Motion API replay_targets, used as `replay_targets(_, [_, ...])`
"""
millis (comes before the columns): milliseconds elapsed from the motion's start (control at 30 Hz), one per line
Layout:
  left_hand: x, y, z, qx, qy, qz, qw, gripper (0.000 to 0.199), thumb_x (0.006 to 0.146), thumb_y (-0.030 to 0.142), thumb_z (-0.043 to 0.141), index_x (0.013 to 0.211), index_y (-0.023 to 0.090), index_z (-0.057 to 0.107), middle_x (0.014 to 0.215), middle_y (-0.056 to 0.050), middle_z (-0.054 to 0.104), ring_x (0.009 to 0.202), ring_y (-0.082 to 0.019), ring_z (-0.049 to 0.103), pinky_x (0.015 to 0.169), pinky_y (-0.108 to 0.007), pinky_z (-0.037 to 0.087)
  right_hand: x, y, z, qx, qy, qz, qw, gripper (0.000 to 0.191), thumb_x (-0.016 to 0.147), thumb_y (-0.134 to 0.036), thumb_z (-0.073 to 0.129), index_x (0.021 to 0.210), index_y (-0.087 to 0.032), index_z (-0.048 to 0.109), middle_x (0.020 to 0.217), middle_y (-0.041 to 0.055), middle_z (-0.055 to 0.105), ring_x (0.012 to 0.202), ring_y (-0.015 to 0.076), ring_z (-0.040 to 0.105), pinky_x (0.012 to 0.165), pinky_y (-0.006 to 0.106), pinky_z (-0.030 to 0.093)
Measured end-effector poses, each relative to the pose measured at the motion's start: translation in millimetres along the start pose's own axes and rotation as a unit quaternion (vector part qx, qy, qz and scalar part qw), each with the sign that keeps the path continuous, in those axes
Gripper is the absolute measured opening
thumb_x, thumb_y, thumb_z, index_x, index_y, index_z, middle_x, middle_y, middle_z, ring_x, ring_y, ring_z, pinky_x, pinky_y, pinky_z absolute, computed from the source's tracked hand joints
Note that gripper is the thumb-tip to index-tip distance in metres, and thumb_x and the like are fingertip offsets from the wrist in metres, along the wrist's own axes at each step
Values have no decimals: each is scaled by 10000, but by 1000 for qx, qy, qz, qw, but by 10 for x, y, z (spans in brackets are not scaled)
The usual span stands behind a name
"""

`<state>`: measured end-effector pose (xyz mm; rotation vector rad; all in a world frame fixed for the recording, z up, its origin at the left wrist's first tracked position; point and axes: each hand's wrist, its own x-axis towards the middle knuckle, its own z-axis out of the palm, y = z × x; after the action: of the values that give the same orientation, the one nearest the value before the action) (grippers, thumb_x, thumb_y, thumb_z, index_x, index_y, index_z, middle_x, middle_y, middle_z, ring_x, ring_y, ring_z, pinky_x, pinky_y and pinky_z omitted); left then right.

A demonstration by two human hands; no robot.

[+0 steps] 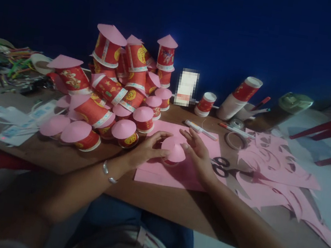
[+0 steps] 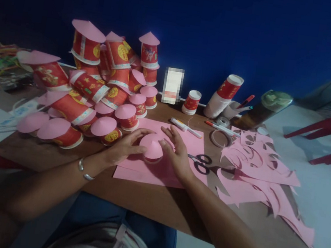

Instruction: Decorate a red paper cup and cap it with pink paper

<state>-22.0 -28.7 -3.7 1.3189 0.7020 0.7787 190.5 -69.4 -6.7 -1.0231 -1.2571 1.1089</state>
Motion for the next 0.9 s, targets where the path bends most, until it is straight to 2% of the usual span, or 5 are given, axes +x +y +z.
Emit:
replay_targets(100, [-4,19,4,1,6,-6,1000,613,782,357,830,1329,229,587,1437,-111,572,1342,-309,515,1108,-423,423,-30,-46,-9,13,-11,4,1000,608,945,-465,686,1492,-331,455,1543,96,548,1489,274,445,1166,557,438])
replay_targets(267, [-6,70,28,0,15,-17,1000,624,756,361,850,1303,218,585,1391,-103,593,1312,-296,536,1102,-423,425,-64,-131,-11,-58,-43,-32,997,801,849,-417,815,1531,-342,402,1565,93,525,1514,261,408,1266,562,255])
replay_targets(633, [-16,106,43,-8,5,-27,1000,667,741,390,852,1321,231,564,1429,-109,572,1334,-310,536,1114,-447,440,-104,-134,23,-83,-63,-62,993,919,827,-461,831,1581,-365,315,1620,99,449,1543,266,355,1279,549,227])
replay_targets(733, [-13,92,7,34,-8,-20,999,779,692,419,880,1372,250,540,1504,-119,512,1398,-341,483,1157,-485,413,-104,-120,36,-83,-74,-65,992,928,822,-481,831,1582,-362,312,1614,107,455,1538,264,365,1279,546,236])
replay_targets(900, [3,33,-12,205,-17,35,978,980,617,396,930,1455,221,453,1560,-161,453,1455,-348,436,1211,-483,366,-79,-99,-54,-68,-92,-77,990,941,834,-487,819,1594,-396,273,1643,96,407,1553,272,331,1274,577,220])
